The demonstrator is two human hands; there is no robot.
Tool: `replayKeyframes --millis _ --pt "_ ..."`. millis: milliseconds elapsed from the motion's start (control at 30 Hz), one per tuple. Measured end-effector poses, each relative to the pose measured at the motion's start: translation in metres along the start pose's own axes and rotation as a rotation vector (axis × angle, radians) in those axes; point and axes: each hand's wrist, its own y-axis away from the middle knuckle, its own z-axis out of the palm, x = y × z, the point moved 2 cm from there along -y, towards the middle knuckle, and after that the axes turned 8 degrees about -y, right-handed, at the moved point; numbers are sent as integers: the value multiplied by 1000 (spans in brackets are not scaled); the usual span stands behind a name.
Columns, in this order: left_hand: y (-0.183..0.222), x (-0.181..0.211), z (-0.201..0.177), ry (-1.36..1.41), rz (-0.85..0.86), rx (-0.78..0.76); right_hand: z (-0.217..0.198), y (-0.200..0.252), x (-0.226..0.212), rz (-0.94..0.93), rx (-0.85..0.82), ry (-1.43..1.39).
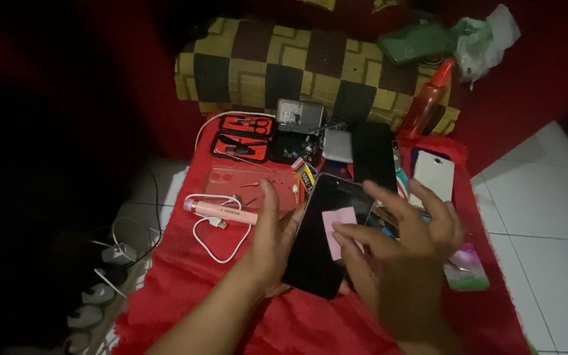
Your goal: Disassembling a smartphone by removing screws and the battery, followed by cleaning the device with a cloth.
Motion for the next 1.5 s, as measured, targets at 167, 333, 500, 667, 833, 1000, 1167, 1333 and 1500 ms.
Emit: replayKeyframes --millis 167,333,500,667,833,1000,1167,1333,1500 --pt "-7 -18 -6 -95 35 -168 0 -8 2 307 -14 -421" --pt "-1 -19 4 -268 -77 -217 3 -9 15 916 -145 -819" --pt "-7 -26 2 -319 -77 -212 9 -3 24 819 -165 -726" --pt "-5 -27 1 -411 -130 -168 8 -9 20 992 -175 -800" --pt "-1 -18 6 -445 -243 -70 3 -7 25 877 -206 -605" --pt "-6 -26 0 -425 -102 -161 14 -2 33 847 -252 -703" --pt "-8 -26 6 -329 -92 -180 5 -10 26 851 -204 -700" --pt "-12 -23 -3 -543 -37 234 20 -9 24 1028 -280 -731" --pt "-16 -19 0 -723 338 286 20 -1 25 767 -129 -965"
